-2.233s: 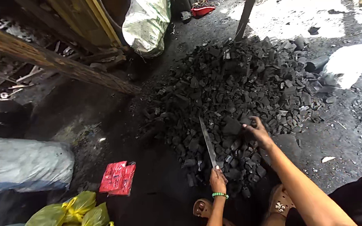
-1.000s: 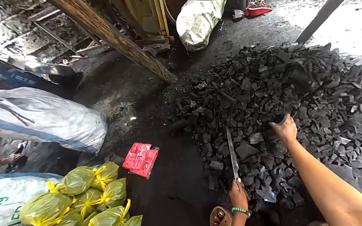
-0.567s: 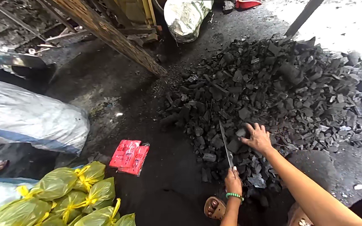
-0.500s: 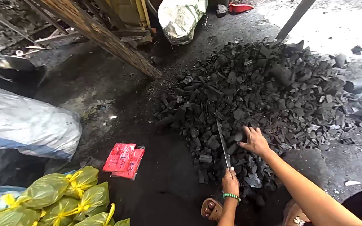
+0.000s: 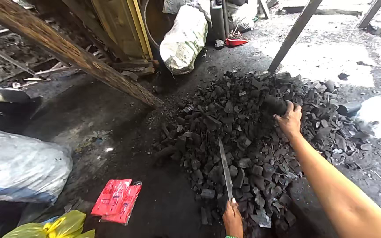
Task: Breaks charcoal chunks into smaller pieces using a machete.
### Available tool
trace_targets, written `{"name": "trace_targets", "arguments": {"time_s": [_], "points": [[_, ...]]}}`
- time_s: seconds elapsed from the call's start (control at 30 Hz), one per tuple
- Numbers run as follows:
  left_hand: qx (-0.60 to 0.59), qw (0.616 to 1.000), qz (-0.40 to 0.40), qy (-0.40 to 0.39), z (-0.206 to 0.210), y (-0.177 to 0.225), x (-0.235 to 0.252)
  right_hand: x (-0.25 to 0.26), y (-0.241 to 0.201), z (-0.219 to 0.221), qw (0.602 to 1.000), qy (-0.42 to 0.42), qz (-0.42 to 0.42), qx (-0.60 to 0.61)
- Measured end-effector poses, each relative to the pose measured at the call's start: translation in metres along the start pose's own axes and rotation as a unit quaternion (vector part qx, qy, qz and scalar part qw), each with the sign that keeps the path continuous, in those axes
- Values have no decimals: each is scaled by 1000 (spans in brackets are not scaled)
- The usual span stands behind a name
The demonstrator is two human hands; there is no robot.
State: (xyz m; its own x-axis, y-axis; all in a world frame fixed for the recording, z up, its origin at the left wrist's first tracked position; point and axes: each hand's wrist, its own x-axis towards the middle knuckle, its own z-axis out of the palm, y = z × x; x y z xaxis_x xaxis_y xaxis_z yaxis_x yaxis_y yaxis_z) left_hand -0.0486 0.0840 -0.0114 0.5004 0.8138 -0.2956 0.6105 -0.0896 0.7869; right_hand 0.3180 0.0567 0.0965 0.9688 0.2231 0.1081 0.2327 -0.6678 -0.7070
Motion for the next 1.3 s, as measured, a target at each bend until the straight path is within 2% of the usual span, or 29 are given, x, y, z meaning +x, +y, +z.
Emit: {"name": "trace_targets", "arguments": {"time_s": [0.07, 0.17, 0.23, 0.33, 0.47, 0.6, 0.7, 0.8, 0.93, 0.97, 1.03, 1.1, 1.17, 1.23, 1.27, 1.3], "points": [[0, 1000, -4, 3, 0, -3, -1, 15, 4, 2, 997, -53, 25, -44], [1, 1000, 3, -3, 5, -4, -5, 12, 12, -7, 997, -63, 15, -29], [-8, 1000, 10, -14, 11, -3, -8, 2, 23, -18, 994, -82, 35, 68], [-20, 999, 15, -40, 16, 2, -13, -35, 46, -32, 954, -105, 87, 268], [-9, 996, 31, -77, 20, 11, -18, -97, 81, -41, 884, -179, 220, 372], [20, 990, 76, -117, 23, 20, -28, -138, 126, -56, 862, -154, 337, 345], [40, 979, 110, -166, 32, 23, -40, -165, 163, -74, 870, -146, 398, 253], [87, 962, 114, -234, 41, 26, -49, -189, 206, -71, 877, -200, 418, 128], [147, 939, 151, -272, 42, 50, -60, -208, 227, -57, 896, -182, 387, 120], [137, 940, 183, -253, 40, 59, -65, -209, 226, -58, 898, -180, 382, 126], [60, 939, 304, -146, 42, 77, -75, -213, 230, -57, 905, -170, 370, 122], [-60, 906, 417, -45, 47, 101, -80, -218, 233, -53, 920, -154, 343, 110], [-139, 871, 470, -16, 53, 117, -82, -223, 233, -52, 931, -153, 320, 87], [-71, 885, 457, -48, 63, 96, -82, -224, 232, -52, 936, -162, 307, 59], [36, 908, 404, -105, 66, 75, -81, -223, 231, -52, 937, -168, 304, 49], [175, 915, 290, -219, 66, 58, -79, -222, 228, -53, 937, -173, 301, 41]]}}
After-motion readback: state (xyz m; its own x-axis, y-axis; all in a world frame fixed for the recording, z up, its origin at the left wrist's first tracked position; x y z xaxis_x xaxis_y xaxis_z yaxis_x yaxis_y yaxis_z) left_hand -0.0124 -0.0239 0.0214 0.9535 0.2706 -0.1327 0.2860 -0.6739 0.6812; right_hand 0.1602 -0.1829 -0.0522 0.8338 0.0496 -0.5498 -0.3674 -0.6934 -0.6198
